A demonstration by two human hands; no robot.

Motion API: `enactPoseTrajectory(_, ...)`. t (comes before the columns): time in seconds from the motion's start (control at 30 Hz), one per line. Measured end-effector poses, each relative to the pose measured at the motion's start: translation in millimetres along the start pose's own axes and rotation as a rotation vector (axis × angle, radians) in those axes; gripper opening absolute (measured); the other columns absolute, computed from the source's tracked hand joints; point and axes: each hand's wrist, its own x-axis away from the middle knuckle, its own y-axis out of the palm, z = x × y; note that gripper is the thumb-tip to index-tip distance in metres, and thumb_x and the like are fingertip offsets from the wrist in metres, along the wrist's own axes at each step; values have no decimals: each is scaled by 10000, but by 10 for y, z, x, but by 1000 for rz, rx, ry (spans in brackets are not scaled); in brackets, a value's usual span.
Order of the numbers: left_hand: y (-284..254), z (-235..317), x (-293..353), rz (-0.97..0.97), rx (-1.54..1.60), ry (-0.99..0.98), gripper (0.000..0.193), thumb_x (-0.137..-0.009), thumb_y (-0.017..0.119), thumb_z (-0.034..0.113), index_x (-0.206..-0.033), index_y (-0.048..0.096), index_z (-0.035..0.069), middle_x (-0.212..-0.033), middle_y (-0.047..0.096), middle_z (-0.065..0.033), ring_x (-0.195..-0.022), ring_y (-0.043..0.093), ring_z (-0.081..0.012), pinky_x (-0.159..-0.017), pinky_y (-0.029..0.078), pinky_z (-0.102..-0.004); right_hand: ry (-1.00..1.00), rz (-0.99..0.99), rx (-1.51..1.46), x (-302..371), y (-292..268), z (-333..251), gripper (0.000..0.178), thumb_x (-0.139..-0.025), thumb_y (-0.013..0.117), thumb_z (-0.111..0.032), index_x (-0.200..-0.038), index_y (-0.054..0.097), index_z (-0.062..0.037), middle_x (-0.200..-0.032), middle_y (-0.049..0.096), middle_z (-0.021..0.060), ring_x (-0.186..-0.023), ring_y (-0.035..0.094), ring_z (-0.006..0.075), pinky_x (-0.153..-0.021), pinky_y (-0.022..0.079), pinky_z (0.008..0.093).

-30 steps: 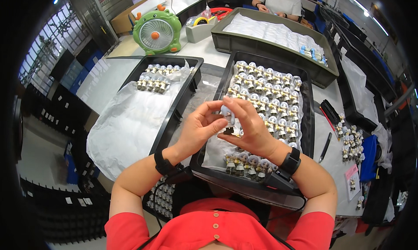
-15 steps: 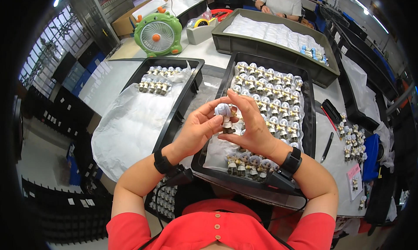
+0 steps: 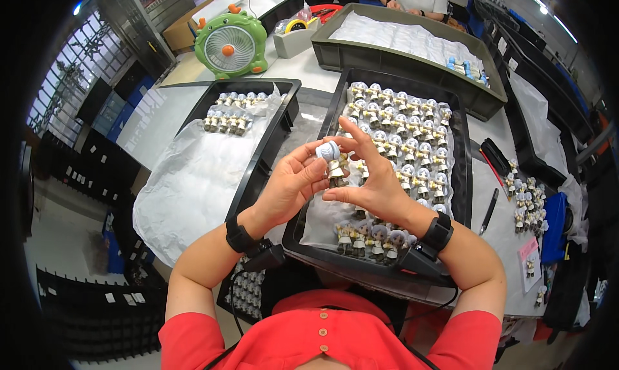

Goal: The person assembles small cylindrical components by hand, picking them from a tray and placing them into a black bin lined with white tissue paper. They repeatedly pick up a component, manipulate it briefly, and place it into the bin, occasionally adjusting the tissue paper to organize the items.

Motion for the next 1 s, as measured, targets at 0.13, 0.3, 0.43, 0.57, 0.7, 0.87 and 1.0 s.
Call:
enactPoseTrajectory(0.13, -41, -17, -14, 11, 45, -20, 472, -919, 564, 203, -1323, 395, 26, -1192, 542, -75, -996, 572, -120, -866, 487, -285, 35, 0, -62, -10, 7, -4, 1036, -618, 845, -288, -1433, 231, -116, -1247, 551, 120, -1137, 522, 214, -923, 393, 337)
enactPoseTrajectory(0.3, -36, -16, -23, 25, 77, -8, 466, -920, 562, 198, -1319, 395, 24, -1142, 553, -63, -989, 575, -132, -854, 495, -288, 31, 7, -38, -1, 15, -5, 999, -627, 839, -269, -1422, 257, -102, -1241, 533, 117, -1120, 518, 213, -921, 392, 337)
enactPoseTrajectory(0.43, -50, -8, -28, 69, 99, 15, 449, -915, 569, 191, -1293, 390, 27, -1094, 560, -60, -988, 577, -154, -857, 495, -303, -62, 44, 182, -17, 6, -94, 934, -624, 836, -204, -1393, 315, -104, -1120, 534, 81, -979, 537, 202, -891, 409, 326)
enactPoseTrajectory(0.57, -27, 16, -27, 117, 141, 33, 372, -896, 597, 145, -1213, 428, 50, -1046, 560, -29, -927, 571, -98, -813, 507, -278, -67, 90, 218, -2, 15, -108, 820, -634, 819, -132, -1335, 396, -104, -1017, 529, 58, -899, 532, 177, -825, 440, 310)
enactPoseTrajectory(0.7, -41, 0, -34, 122, 117, 67, 362, -900, 592, 147, -1209, 430, 52, -1055, 562, -27, -950, 563, -99, -826, 501, -281, -83, 102, 222, 17, 26, -62, 681, -654, 795, -87, -1255, 475, -99, -947, 559, 50, -861, 550, 159, -775, 462, 303)
enactPoseTrajectory(0.87, -54, 24, -22, 104, 66, 90, 413, -928, 546, 203, -1278, 388, 50, -1175, 543, -82, -1039, 561, -158, -909, 464, -315, -78, 110, 197, 22, 53, -45, 489, -707, 756, -72, -1148, 546, -70, -920, 602, 60, -815, 588, 160, -759, 471, 284)
enactPoseTrajectory(1.0, -25, 45, -11, 58, 3, 124, 497, -937, 522, 171, -1369, 307, 51, -1315, 453, -113, -1109, 526, -162, -950, 443, -318, -16, 110, 100, 24, 65, -47, 375, -760, 720, -78, -1098, 565, -33, -937, 621, 70, -813, 600, 145, -747, 471, 269)
